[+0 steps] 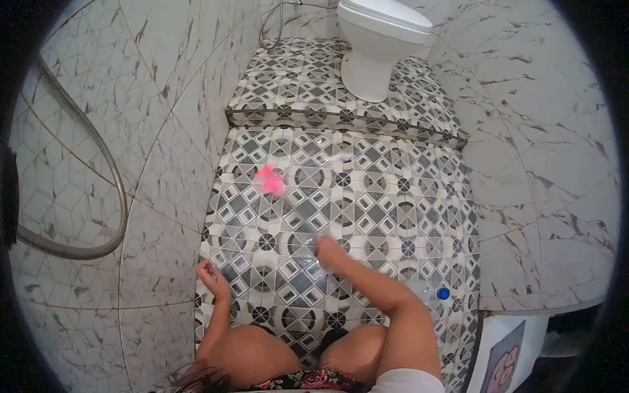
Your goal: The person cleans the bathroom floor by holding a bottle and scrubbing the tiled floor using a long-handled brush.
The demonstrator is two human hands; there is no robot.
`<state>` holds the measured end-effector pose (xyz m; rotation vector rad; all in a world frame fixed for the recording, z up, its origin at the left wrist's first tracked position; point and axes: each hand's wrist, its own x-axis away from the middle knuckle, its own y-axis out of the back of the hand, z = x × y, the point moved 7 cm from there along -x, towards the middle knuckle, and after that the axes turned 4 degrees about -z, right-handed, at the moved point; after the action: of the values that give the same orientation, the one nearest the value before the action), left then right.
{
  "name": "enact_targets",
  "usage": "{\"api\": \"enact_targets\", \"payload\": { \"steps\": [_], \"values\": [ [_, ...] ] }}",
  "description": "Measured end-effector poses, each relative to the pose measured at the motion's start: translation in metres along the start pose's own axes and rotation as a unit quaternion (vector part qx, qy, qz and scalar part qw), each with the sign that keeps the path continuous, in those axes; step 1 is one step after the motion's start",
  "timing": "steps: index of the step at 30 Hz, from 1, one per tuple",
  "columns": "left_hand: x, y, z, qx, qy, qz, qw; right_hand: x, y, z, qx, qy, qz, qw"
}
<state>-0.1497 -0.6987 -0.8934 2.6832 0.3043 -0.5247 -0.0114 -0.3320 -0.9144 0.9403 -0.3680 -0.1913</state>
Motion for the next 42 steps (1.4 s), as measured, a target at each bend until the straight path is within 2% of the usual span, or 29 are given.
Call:
{"api": "enact_targets", "payload": {
  "steps": [1,4,5,6,8,11,13,15,18,19,20,22,24,27,28,32,36,39,42],
  "values": [
    [0.003,-0.008,-0.002,0.008,0.003,0.006,1.0,0.013,-0.02,0.02,-0.001,-0.058,0.005,0.998],
    [0.005,-0.02,-0.023,0.027,-0.003,0.031,0.999,0.026,0.008,0.033,0.098,-0.077,0.109,0.986],
    [0.003,-0.02,-0.028,0.022,-0.011,0.046,0.999,0.008,0.007,-0.016,0.137,-0.071,0.019,0.988],
    [0.001,-0.018,-0.03,0.015,-0.02,0.059,0.998,0.002,0.026,-0.044,0.166,-0.018,-0.021,0.986],
    [-0.003,-0.011,-0.029,-0.003,-0.039,0.061,0.997,-0.016,0.054,-0.126,0.097,-0.162,-0.136,0.973],
    [-0.001,-0.009,-0.019,-0.014,-0.044,0.049,0.998,-0.018,0.059,-0.088,0.129,-0.071,-0.106,0.983],
    [0.006,-0.011,-0.008,-0.006,-0.009,0.056,0.998,-0.031,-0.038,-0.087,0.072,-0.089,-0.015,0.993],
    [0.014,-0.018,-0.015,-0.001,-0.005,0.058,0.998,0.02,-0.023,0.025,0.051,-0.087,0.103,0.99],
    [0.015,-0.023,-0.016,-0.007,-0.038,0.069,0.997,0.014,-0.007,0.024,0.087,-0.028,0.062,0.994],
    [0.012,-0.023,-0.017,-0.011,-0.055,0.069,0.996,0.003,0.008,0.002,0.146,-0.011,0.039,0.989],
    [0.007,-0.019,-0.023,0.007,-0.022,0.071,0.997,-0.01,0.025,-0.024,0.202,0.008,0.015,0.979],
    [-0.003,-0.006,-0.013,-0.027,-0.01,0.061,0.998,-0.016,0.076,-0.047,0.056,-0.135,-0.136,0.98],
    [-0.007,0.005,0.0,-0.039,0.014,0.033,0.999,-0.023,0.092,-0.047,0.07,-0.185,-0.168,0.966],
    [-0.006,0.011,0.006,-0.024,0.022,-0.01,0.999,-0.033,0.087,-0.028,0.045,-0.096,-0.163,0.981],
    [-0.002,0.01,0.01,-0.024,0.046,0.004,0.999,-0.033,0.086,-0.024,0.049,-0.074,-0.142,0.986],
    [0.007,0.004,0.017,-0.119,-0.023,0.048,0.991,-0.033,0.095,0.003,0.056,0.039,-0.184,0.981],
    [0.016,0.003,0.031,-0.255,-0.006,0.038,0.966,-0.048,0.092,0.024,-0.019,0.027,-0.134,0.99],
    [0.023,0.003,0.039,-0.334,-0.017,0.048,0.941,-0.057,0.084,0.051,0.015,-0.002,-0.039,0.999],
    [0.026,0.001,0.036,-0.352,-0.033,0.07,0.933,-0.064,0.062,0.078,0.053,0.021,0.018,0.998]
  ]
}}
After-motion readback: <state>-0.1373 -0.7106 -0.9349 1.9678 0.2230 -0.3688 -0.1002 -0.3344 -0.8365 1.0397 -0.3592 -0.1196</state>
